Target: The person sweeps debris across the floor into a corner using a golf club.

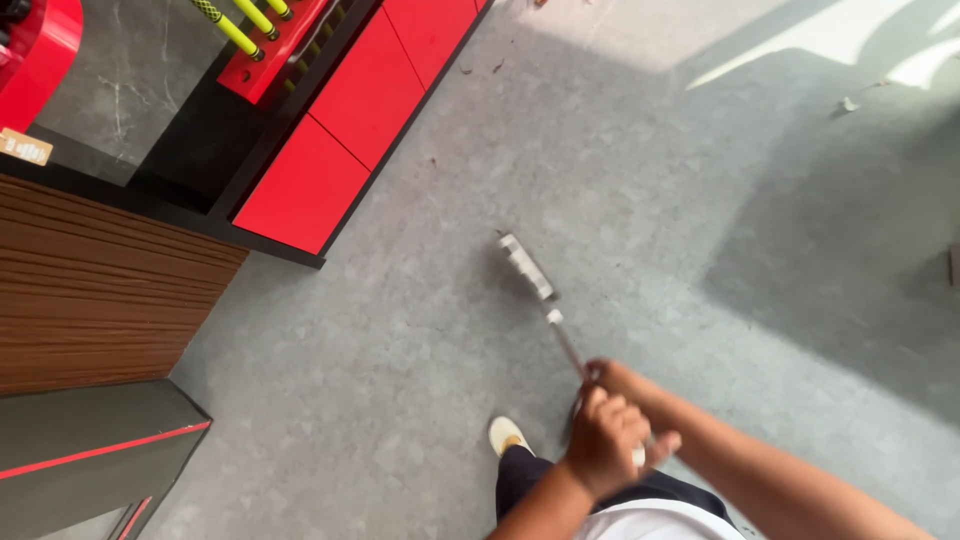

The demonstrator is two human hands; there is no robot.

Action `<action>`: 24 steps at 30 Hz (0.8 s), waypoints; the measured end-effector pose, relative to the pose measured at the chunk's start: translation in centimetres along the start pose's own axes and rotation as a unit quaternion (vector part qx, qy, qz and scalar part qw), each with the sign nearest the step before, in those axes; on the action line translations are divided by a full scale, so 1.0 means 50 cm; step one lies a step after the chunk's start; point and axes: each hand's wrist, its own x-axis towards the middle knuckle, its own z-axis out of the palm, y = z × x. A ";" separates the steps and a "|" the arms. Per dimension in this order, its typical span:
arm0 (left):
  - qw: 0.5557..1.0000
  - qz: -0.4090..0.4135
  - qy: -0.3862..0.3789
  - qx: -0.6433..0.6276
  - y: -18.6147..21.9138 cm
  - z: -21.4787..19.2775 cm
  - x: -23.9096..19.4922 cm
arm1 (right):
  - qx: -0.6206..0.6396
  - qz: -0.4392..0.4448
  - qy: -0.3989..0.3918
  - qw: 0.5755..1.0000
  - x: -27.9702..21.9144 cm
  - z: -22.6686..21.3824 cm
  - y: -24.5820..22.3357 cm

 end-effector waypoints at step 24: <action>0.999 0.007 -0.044 -0.012 -0.270 -0.097 0.046 | 0.261 0.236 0.039 0.935 0.262 -0.070 0.002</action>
